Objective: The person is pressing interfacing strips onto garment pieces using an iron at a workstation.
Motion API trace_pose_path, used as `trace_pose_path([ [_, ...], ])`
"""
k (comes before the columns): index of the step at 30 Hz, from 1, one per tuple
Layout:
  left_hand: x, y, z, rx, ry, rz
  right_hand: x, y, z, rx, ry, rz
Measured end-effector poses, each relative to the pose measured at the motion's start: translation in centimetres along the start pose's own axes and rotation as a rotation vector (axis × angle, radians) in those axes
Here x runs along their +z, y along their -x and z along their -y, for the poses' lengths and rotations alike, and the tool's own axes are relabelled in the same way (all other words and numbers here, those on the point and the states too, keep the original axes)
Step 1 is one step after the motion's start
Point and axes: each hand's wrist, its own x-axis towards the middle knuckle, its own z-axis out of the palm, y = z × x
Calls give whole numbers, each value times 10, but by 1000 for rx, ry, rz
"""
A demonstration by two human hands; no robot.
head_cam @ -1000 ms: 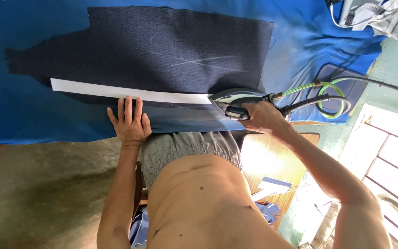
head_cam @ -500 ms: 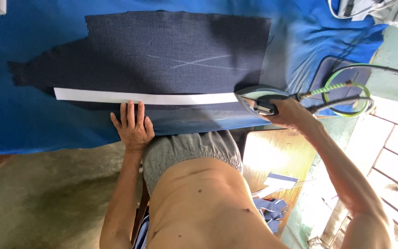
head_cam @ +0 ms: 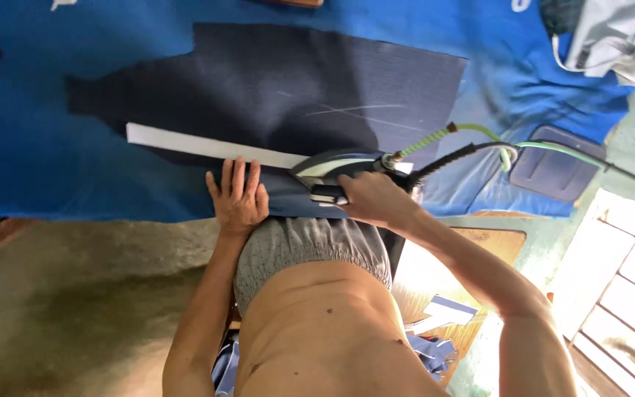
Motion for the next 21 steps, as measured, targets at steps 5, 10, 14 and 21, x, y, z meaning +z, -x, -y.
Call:
trace_pose_path([
  [5, -3, 3, 0, -46, 16, 44, -5, -24, 35, -28, -23, -23],
  [10, -4, 4, 9, -68, 43, 44, -7, -21, 40, -8, -58, -54],
  [14, -15, -3, 37, -35, 63, 64, -7, -18, 40, 34, -37, -111],
  [21, -13, 2, 71, 11, 61, 86, -10, -12, 40, 19, -63, -178],
])
